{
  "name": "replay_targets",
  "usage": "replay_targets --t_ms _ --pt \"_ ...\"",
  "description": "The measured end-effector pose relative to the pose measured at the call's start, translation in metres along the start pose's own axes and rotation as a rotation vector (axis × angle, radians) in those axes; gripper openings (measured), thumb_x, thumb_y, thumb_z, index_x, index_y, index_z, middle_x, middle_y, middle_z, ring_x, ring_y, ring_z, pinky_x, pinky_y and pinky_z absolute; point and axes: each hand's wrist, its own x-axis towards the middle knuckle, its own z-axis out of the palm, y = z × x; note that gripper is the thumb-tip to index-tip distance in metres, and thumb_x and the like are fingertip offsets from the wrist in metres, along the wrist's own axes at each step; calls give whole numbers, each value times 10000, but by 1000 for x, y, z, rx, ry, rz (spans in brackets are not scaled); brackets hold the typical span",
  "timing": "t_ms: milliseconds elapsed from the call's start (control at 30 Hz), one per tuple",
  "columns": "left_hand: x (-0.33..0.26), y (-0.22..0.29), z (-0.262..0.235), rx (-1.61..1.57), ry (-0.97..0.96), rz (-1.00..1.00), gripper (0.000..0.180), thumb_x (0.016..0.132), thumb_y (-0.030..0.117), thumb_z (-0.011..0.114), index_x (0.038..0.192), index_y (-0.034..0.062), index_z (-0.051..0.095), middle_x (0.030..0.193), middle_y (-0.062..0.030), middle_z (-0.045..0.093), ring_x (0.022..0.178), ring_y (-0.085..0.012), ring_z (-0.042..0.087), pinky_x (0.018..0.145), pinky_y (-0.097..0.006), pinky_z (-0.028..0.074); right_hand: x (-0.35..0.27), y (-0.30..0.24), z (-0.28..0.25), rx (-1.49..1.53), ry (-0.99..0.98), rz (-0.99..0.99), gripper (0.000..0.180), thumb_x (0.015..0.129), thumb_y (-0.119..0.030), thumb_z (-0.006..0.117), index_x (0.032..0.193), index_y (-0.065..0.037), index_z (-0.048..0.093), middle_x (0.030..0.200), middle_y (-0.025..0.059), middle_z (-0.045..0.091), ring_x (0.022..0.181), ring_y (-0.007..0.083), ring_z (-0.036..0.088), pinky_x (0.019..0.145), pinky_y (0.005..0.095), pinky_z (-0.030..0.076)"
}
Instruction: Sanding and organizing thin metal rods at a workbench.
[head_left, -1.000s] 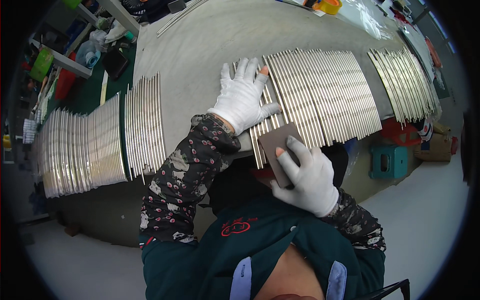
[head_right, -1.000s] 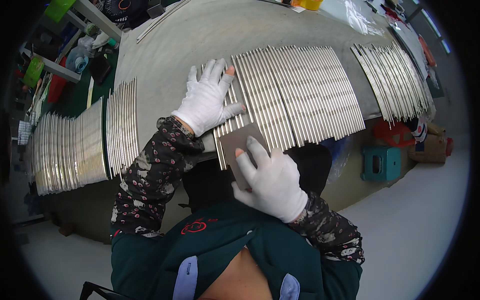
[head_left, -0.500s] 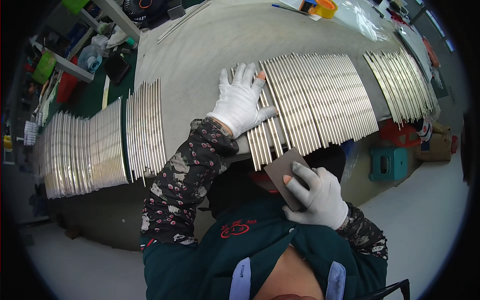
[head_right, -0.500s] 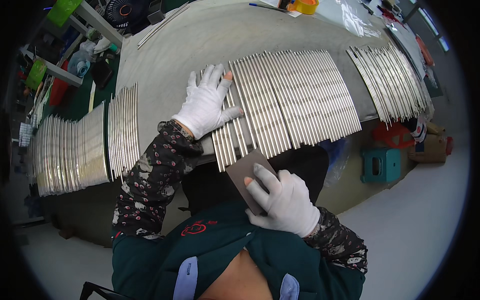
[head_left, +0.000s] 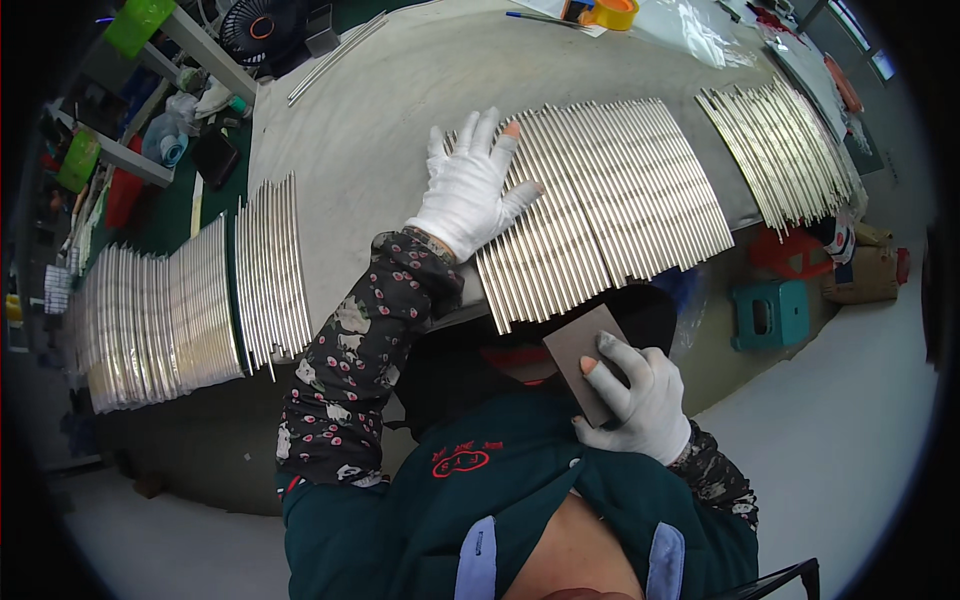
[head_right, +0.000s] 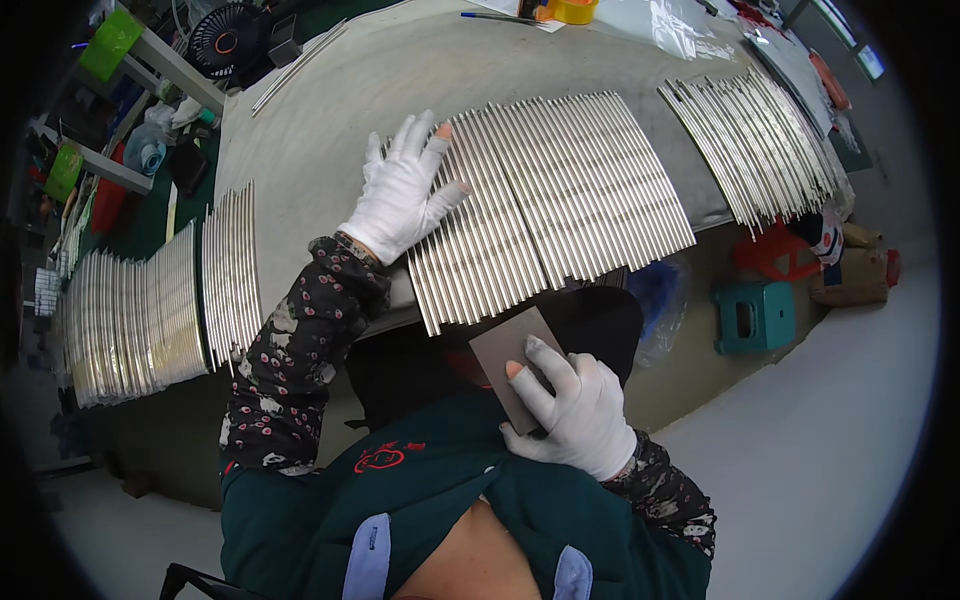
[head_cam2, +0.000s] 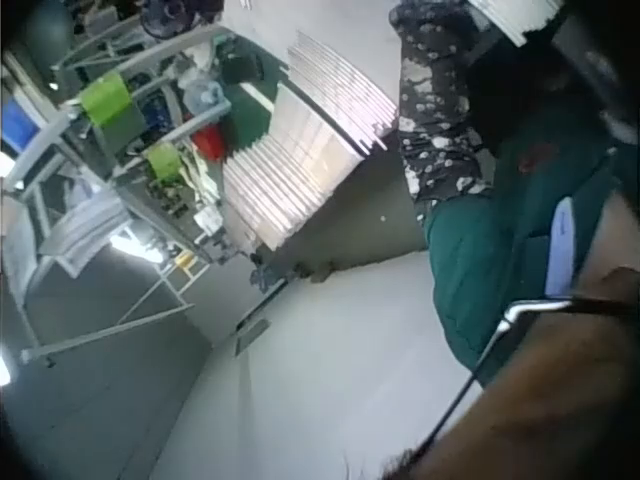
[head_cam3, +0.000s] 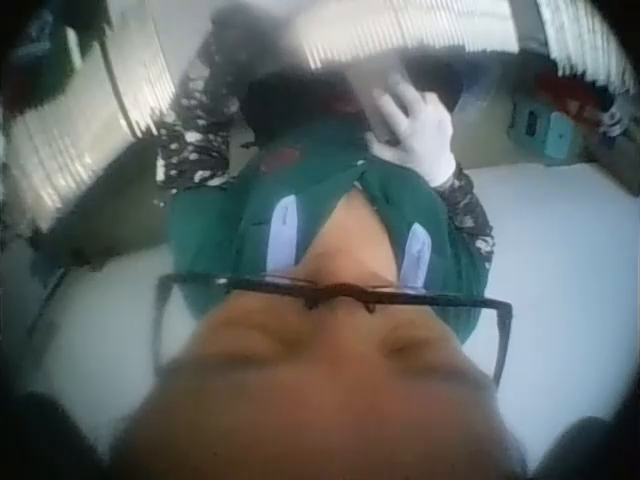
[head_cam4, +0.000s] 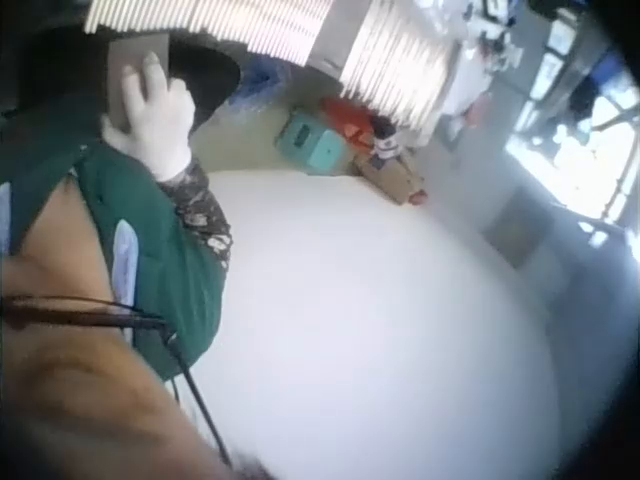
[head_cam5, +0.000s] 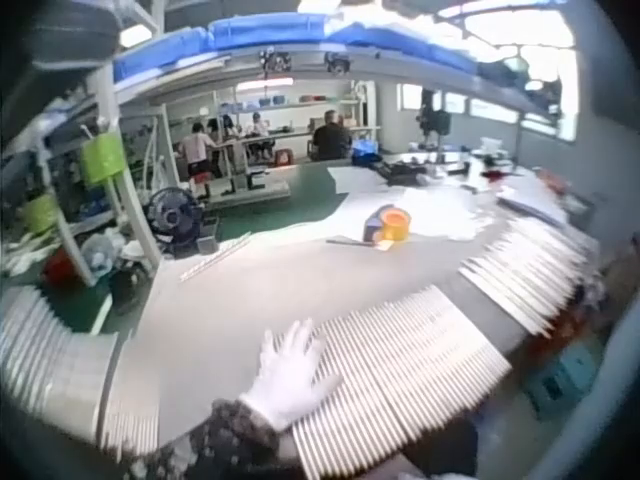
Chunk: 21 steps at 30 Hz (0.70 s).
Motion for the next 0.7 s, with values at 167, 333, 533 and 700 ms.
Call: replay_targets --t_ms 167,333,533,700 --pt "-2 -25 -4 32 41 -101 747 878 592 462 1397 61 382 1459 -194 324 1374 -347 273 1094 -613 126 2 -6 7 -24 -18 45 632 518 -337 788 1084 -122 609 1199 102 522 724 229 488 590 345 455" --pt "-7 -32 5 90 -51 -134 727 893 566 465 1393 46 372 1453 -204 324 1380 -347 262 1089 -617 148 10 -12 15 -14 27 112 610 523 -334 779 1067 -111 615 1165 99 547 689 213 489 552 331 455" --pt "-8 -35 6 89 -26 -133 722 868 549 500 1389 61 391 1448 -175 350 1364 -325 293 1086 -621 136 10 -9 18 15 15 57 612 531 -353 776 1070 -112 615 1176 102 546 672 216 493 545 330 453" --pt "-6 -33 6 70 -33 -139 717 872 548 495 1389 63 390 1450 -168 349 1369 -312 285 1087 -618 136 11 -12 20 41 -26 -72 615 563 -408 774 1084 -123 615 1180 103 549 677 215 505 545 332 456"
